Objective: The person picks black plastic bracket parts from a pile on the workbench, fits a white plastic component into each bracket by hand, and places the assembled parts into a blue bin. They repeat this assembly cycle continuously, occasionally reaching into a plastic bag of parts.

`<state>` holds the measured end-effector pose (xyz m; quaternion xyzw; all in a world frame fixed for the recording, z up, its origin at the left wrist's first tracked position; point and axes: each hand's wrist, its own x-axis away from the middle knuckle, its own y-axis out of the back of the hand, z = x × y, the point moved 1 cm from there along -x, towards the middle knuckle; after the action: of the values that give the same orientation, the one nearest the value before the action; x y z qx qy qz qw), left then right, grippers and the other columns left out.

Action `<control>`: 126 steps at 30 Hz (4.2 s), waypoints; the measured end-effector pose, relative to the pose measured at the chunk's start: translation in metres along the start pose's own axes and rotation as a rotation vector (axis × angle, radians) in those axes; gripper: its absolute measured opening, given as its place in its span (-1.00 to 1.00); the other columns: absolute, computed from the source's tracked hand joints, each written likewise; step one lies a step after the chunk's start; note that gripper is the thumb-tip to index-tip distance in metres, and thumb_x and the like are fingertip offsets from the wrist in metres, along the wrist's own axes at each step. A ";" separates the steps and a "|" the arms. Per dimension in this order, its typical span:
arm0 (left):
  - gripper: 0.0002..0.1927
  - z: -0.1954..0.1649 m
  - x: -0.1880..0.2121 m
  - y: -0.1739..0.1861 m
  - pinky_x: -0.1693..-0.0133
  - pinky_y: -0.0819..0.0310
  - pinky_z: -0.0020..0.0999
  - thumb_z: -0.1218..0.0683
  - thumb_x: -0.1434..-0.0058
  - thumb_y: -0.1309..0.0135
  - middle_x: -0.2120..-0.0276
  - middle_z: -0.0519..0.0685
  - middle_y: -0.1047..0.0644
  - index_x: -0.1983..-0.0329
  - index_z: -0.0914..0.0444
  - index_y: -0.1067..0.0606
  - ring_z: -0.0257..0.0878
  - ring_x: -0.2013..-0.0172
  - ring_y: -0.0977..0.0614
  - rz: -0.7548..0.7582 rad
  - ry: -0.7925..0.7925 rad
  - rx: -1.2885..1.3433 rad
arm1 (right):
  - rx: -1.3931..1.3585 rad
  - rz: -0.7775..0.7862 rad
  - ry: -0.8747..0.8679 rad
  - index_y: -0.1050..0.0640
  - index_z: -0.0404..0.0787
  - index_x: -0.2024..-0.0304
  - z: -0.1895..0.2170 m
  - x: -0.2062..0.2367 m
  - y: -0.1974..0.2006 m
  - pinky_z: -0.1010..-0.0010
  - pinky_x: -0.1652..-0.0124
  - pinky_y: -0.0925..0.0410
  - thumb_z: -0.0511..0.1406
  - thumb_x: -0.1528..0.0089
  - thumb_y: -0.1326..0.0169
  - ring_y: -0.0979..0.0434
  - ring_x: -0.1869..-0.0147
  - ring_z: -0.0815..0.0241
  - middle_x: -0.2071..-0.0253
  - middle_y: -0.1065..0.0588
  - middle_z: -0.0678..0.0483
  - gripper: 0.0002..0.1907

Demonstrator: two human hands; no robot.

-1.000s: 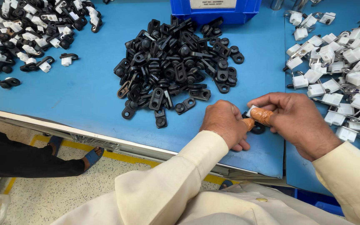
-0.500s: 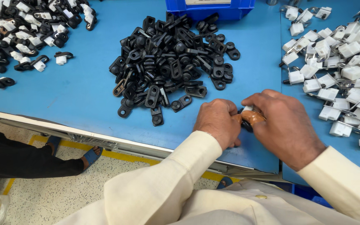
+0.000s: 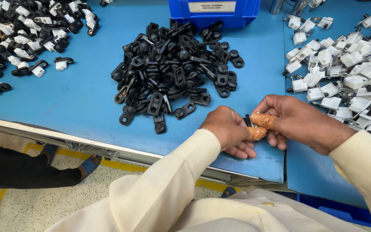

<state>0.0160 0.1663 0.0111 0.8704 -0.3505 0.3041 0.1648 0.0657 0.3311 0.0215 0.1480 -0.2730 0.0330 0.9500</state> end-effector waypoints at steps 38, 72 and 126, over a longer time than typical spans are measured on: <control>-0.85 0.029 0.008 -0.001 0.33 -0.74 -0.30 0.25 -0.33 0.07 0.23 0.22 -0.64 0.13 0.47 -0.43 -0.02 0.30 -0.77 0.014 -0.125 0.355 | -0.584 -0.151 -0.096 -0.53 -0.24 0.21 -0.032 0.004 -0.023 0.59 0.68 0.04 -0.27 -0.27 -0.08 -0.23 0.56 0.44 0.48 -0.43 0.14 -0.84; -0.88 0.008 -0.018 0.036 0.45 -0.71 -0.34 0.28 -0.35 0.07 0.36 0.23 -0.64 0.23 0.48 -0.45 -0.05 0.42 -0.75 0.103 -0.130 0.303 | -0.677 -0.416 -0.069 -0.56 -0.31 0.20 -0.015 -0.011 -0.056 0.58 0.64 -0.02 -0.20 -0.30 -0.10 -0.18 0.59 0.44 0.54 -0.38 0.15 -0.74; -0.53 -0.010 -0.012 0.041 0.17 -0.69 -0.33 0.36 -0.22 0.13 0.12 0.14 -0.62 -0.20 0.25 -0.43 -0.17 0.23 -0.72 0.129 -0.154 0.380 | -0.215 -0.595 0.049 -0.66 -0.30 0.15 0.005 -0.007 -0.031 0.46 0.43 -0.34 -0.30 -0.29 -0.09 -0.49 0.40 0.30 0.36 -0.61 0.07 -0.78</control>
<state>-0.0245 0.1487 0.0143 0.8822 -0.3535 0.3072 -0.0494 0.0622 0.3003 0.0137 0.1193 -0.1967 -0.2719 0.9344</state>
